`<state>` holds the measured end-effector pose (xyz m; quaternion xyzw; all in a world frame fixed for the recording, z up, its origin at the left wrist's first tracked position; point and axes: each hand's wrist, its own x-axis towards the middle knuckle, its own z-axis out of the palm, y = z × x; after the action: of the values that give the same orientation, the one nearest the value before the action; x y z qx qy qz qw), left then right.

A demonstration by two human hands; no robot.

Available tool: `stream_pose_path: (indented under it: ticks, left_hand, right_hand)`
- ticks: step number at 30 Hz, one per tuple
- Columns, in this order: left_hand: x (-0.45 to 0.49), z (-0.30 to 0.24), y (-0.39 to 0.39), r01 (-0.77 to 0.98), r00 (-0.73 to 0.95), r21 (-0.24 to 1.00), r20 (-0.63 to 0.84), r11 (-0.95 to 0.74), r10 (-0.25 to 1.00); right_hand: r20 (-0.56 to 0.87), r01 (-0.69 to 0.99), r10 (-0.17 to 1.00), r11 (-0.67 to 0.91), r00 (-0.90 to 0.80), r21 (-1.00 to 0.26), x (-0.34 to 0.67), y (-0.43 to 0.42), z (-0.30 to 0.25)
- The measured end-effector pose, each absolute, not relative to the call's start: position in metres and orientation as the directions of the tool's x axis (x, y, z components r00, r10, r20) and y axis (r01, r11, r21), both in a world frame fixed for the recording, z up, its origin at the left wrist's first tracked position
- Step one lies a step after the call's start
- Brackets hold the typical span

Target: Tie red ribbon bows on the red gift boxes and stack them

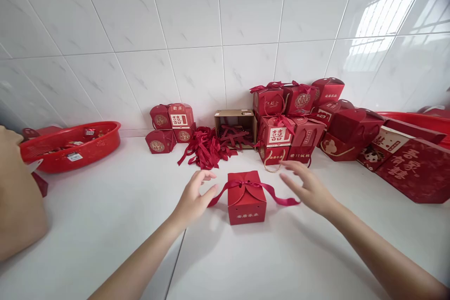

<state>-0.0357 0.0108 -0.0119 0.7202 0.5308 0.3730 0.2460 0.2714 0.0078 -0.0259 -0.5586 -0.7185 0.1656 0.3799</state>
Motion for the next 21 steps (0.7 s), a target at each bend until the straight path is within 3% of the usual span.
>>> stream_pose_path:
  ticks: [3,6,16,21]
  left_hand:
    - [-0.014,-0.009,0.009,0.449,0.198,0.855,0.186,-0.258,0.962]
    - [-0.002,-0.013,0.008,0.373,0.205,0.893,0.185,-0.251,0.961]
    - [0.003,-0.019,0.006,0.299,0.197,0.941,0.101,-0.158,0.975]
    - [0.003,-0.022,0.006,0.3,0.191,0.94,0.109,-0.164,0.975]
  right_hand:
    - [0.26,0.621,0.905,0.422,-0.337,-0.661,0.242,0.005,-0.014]
    - [0.12,0.617,0.884,0.408,-0.453,-0.673,0.224,0.004,-0.013]
    - [0.15,0.665,0.905,0.398,-0.399,-0.632,0.212,-0.001,-0.023]
    - [0.147,0.621,0.902,0.39,-0.406,-0.68,0.215,-0.003,-0.025]
